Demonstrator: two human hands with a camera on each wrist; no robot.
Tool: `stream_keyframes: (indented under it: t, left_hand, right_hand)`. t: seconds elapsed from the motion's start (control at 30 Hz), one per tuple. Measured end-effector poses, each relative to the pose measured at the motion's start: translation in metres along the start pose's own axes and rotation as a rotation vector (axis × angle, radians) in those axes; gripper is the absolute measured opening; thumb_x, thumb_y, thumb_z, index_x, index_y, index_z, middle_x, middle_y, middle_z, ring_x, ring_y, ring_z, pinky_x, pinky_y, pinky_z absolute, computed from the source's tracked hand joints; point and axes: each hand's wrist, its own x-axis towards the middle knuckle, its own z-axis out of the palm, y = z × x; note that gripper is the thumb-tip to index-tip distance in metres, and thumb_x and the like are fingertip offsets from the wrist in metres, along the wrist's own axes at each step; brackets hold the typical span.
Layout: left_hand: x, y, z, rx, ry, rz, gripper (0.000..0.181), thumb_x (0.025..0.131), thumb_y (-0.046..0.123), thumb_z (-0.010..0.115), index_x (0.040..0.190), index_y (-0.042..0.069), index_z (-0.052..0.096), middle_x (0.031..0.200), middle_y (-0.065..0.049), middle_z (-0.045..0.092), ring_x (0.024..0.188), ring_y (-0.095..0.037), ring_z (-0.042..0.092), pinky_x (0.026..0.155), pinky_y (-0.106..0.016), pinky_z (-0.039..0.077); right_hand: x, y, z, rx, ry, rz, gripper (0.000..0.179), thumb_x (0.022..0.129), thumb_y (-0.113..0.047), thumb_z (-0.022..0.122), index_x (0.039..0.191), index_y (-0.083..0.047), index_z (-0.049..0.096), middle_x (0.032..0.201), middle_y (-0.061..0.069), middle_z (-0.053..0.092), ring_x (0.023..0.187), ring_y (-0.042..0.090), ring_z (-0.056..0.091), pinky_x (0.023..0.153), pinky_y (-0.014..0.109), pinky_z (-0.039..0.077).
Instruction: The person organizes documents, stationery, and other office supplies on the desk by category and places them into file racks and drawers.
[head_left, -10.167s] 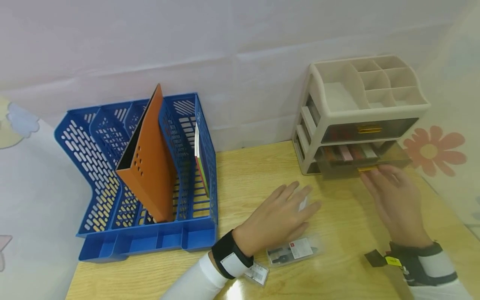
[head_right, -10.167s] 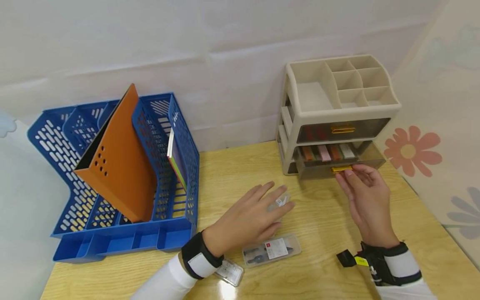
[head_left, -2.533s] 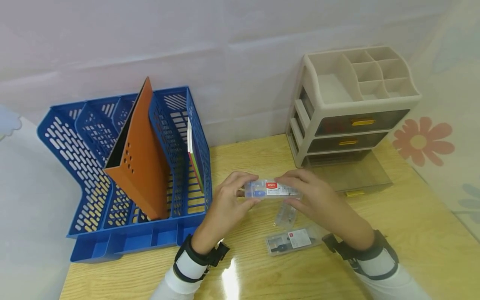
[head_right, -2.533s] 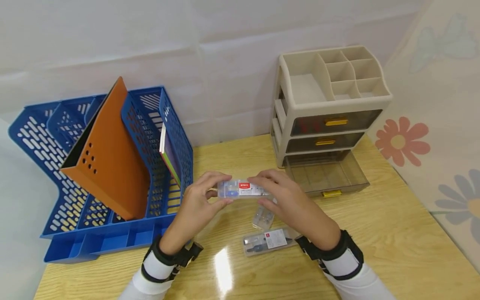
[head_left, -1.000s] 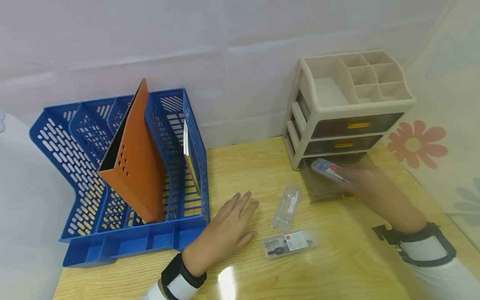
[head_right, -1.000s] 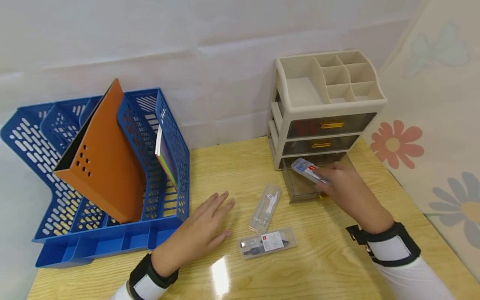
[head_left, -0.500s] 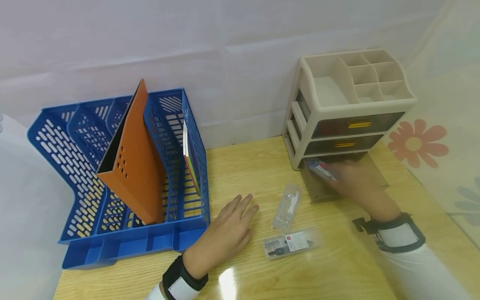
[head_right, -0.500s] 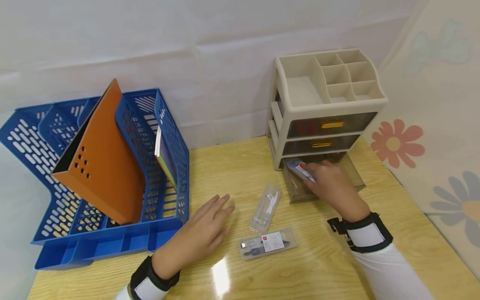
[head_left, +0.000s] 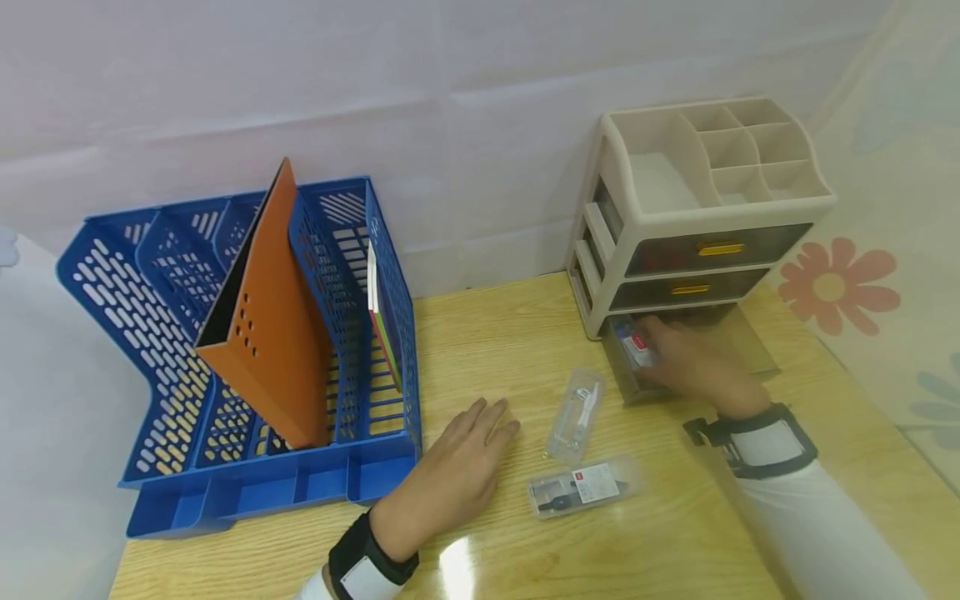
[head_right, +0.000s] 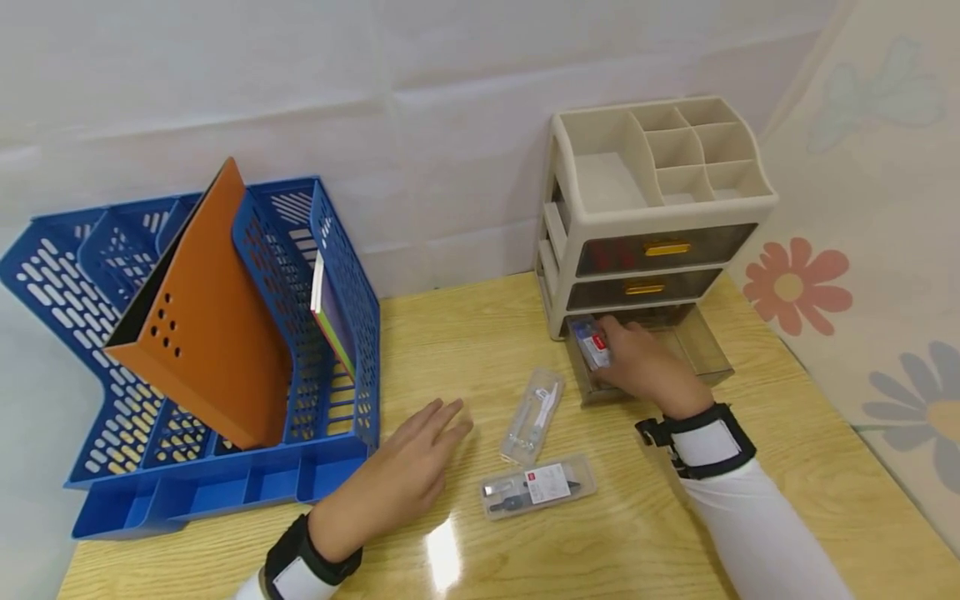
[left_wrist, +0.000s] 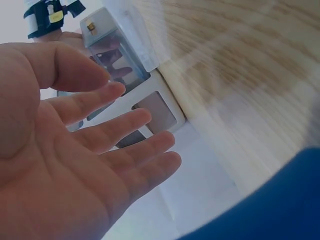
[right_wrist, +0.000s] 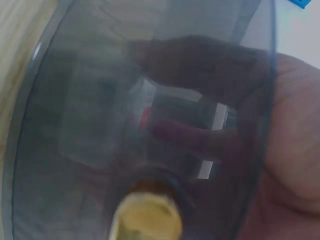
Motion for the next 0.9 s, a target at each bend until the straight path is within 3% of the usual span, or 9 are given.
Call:
stream_keyframes:
  t: [0.3, 0.43, 0.53, 0.67, 0.77, 0.9]
  left_hand:
    - [0.002, 0.001, 0.005, 0.024, -0.013, -0.002, 0.046, 0.099, 0.013, 0.061, 0.144, 0.008, 0.057, 0.155, -0.02, 0.048, 0.142, -0.045, 0.047, 0.118, -0.051, 0.042]
    - [0.002, 0.002, 0.005, 0.014, -0.008, 0.0, 0.047, 0.097, 0.014, 0.063, 0.144, 0.008, 0.057, 0.154, -0.019, 0.05, 0.142, -0.044, 0.048, 0.118, -0.051, 0.042]
    - [0.002, 0.003, 0.005, 0.005, -0.004, 0.009, 0.045, 0.099, 0.016, 0.062, 0.143, 0.008, 0.058, 0.151, -0.018, 0.053, 0.14, -0.043, 0.05, 0.117, -0.051, 0.043]
    - [0.003, 0.006, 0.005, -0.003, -0.013, 0.023, 0.045, 0.1, 0.021, 0.063, 0.143, 0.009, 0.058, 0.15, -0.017, 0.055, 0.139, -0.041, 0.051, 0.117, -0.05, 0.044]
    - [0.005, 0.008, 0.004, -0.001, -0.019, 0.027, 0.047, 0.1, 0.024, 0.066, 0.143, 0.009, 0.058, 0.15, -0.017, 0.055, 0.139, -0.04, 0.052, 0.116, -0.05, 0.044]
    - [0.005, 0.009, 0.005, 0.01, -0.038, 0.024, 0.047, 0.1, 0.026, 0.065, 0.144, 0.009, 0.057, 0.15, -0.017, 0.055, 0.139, -0.04, 0.052, 0.115, -0.05, 0.046]
  right_hand:
    - [0.001, 0.001, 0.003, 0.072, -0.046, -0.009, 0.075, 0.093, -0.029, 0.072, 0.152, 0.0, 0.037, 0.128, 0.033, 0.061, 0.117, 0.054, 0.06, 0.09, 0.066, 0.053]
    - [-0.012, -0.004, -0.004, 0.048, 0.026, -0.041, 0.06, 0.099, -0.028, 0.064, 0.148, 0.001, 0.045, 0.128, 0.035, 0.059, 0.115, 0.053, 0.06, 0.088, 0.065, 0.053]
    - [-0.024, -0.01, -0.01, 0.024, 0.144, -0.101, 0.049, 0.099, -0.024, 0.065, 0.14, 0.002, 0.055, 0.119, 0.032, 0.06, 0.102, 0.045, 0.065, 0.079, 0.059, 0.056]
    - [-0.038, -0.019, -0.013, 0.037, 0.344, -0.301, 0.037, 0.09, -0.01, 0.073, 0.125, 0.001, 0.066, 0.111, 0.023, 0.065, 0.09, 0.033, 0.068, 0.073, 0.051, 0.059]
    - [-0.045, -0.024, -0.011, -0.006, 0.466, -0.496, 0.037, 0.085, -0.01, 0.078, 0.12, -0.004, 0.069, 0.11, 0.016, 0.069, 0.078, 0.023, 0.067, 0.064, 0.038, 0.057]
    - [-0.051, -0.031, 0.003, -0.002, 0.508, -0.708, 0.032, 0.102, -0.033, 0.064, 0.119, -0.007, 0.071, 0.115, 0.011, 0.069, 0.085, 0.022, 0.068, 0.07, 0.032, 0.057]
